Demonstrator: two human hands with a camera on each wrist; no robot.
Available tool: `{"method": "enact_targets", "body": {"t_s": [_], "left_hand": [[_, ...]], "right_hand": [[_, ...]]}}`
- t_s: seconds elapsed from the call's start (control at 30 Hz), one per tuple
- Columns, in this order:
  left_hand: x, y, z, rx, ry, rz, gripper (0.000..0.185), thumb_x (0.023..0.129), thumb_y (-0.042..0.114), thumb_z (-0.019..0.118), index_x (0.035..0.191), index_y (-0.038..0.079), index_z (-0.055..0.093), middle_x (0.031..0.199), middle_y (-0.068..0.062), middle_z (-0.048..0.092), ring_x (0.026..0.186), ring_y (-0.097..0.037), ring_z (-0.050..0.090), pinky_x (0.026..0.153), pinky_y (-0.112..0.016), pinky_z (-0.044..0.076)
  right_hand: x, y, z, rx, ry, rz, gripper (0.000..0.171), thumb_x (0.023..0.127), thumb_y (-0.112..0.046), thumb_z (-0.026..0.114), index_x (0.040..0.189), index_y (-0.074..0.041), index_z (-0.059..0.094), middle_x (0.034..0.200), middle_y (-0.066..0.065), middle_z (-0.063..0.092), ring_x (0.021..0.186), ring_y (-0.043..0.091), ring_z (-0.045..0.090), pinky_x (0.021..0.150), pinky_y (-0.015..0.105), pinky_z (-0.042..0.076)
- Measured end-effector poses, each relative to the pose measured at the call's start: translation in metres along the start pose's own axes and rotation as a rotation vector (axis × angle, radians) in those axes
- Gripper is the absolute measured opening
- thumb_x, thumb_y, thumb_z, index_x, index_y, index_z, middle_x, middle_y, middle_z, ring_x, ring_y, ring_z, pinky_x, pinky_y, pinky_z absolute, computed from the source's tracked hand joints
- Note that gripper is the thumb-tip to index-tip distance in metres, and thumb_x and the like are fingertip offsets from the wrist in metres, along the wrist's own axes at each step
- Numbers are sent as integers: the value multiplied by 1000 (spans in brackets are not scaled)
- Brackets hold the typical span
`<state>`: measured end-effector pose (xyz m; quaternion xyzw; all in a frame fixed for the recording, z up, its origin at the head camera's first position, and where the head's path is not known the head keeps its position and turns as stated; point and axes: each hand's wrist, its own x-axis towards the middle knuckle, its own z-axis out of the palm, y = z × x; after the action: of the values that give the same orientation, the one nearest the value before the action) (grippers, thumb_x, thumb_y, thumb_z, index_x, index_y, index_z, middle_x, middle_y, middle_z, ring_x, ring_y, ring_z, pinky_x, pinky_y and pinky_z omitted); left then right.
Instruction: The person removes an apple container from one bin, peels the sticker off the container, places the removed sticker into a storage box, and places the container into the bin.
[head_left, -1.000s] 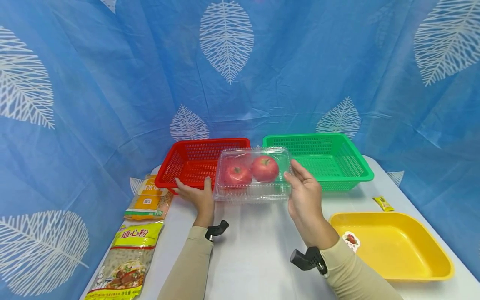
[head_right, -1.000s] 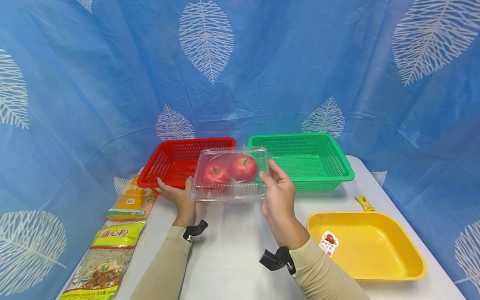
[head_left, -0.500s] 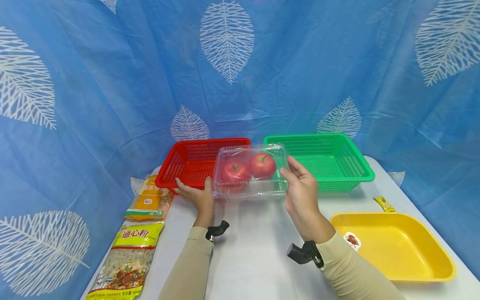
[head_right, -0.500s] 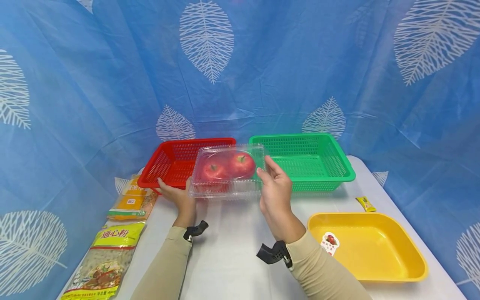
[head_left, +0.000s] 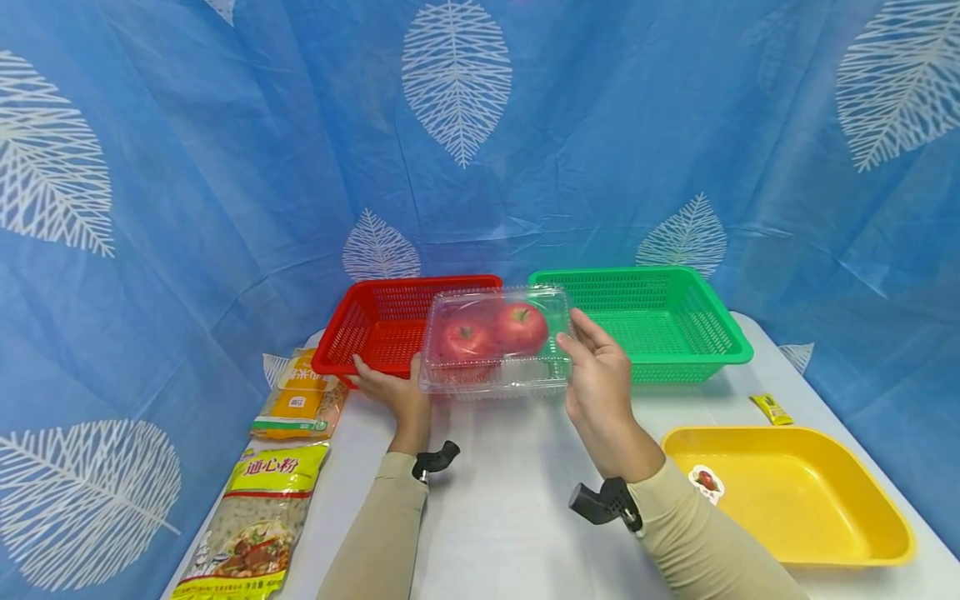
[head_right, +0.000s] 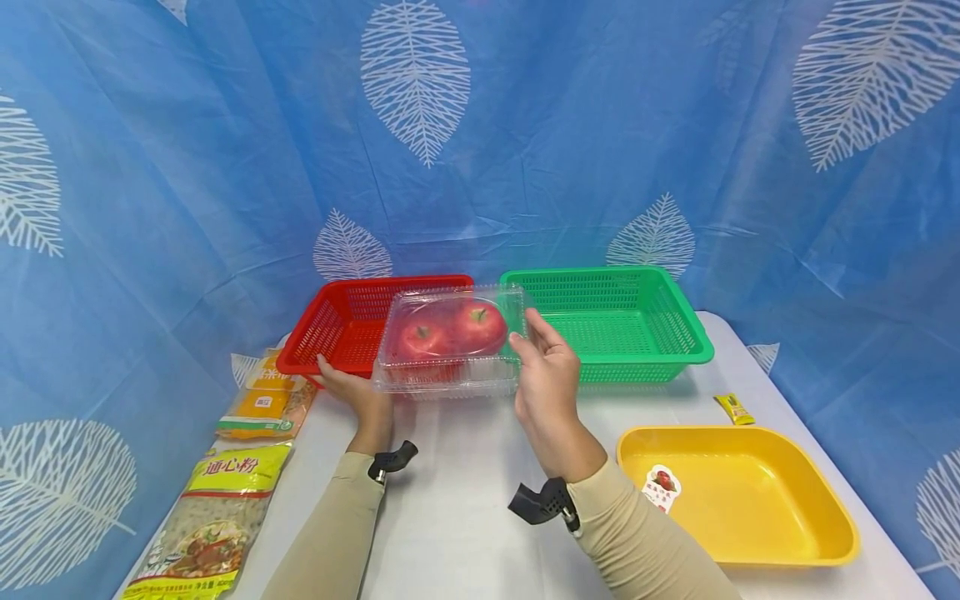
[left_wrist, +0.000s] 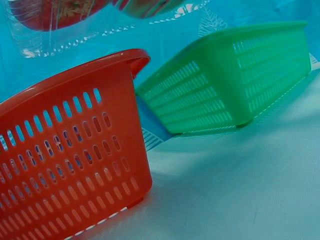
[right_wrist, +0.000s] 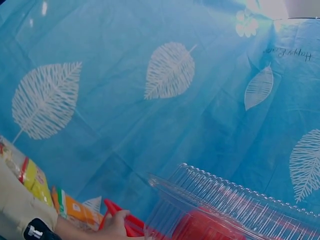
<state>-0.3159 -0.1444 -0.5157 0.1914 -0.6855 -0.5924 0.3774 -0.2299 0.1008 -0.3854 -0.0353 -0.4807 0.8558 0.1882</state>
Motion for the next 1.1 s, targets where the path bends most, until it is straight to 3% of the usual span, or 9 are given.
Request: {"method": "enact_targets", "body": {"t_s": [0.2, 0.57, 1.1], "left_hand": [[0, 1, 1, 6, 6, -7, 106, 94, 28, 81, 168, 18, 5, 172, -12, -9, 156, -33, -5, 124, -59, 11], [0, 4, 1, 6, 17, -25, 104, 94, 29, 80, 168, 18, 8, 172, -13, -13, 156, -33, -7, 124, -57, 11], [-2, 4, 0, -2, 22, -26, 103, 94, 27, 80, 168, 17, 9, 172, -13, -10, 156, -34, -5, 124, -57, 14]], "right_hand": [[0, -1, 1, 5, -3, 14, 52, 97, 14, 62, 148, 8, 53, 154, 15, 50, 143, 23, 44, 111, 27, 40], [0, -1, 2, 25, -16, 16, 53, 98, 15, 60, 150, 11, 48, 159, 23, 43, 146, 25, 42, 111, 26, 40], [3, -1, 2, 13, -1, 27, 52, 98, 14, 61, 148, 8, 52, 156, 17, 47, 145, 23, 42, 112, 26, 39]]}}
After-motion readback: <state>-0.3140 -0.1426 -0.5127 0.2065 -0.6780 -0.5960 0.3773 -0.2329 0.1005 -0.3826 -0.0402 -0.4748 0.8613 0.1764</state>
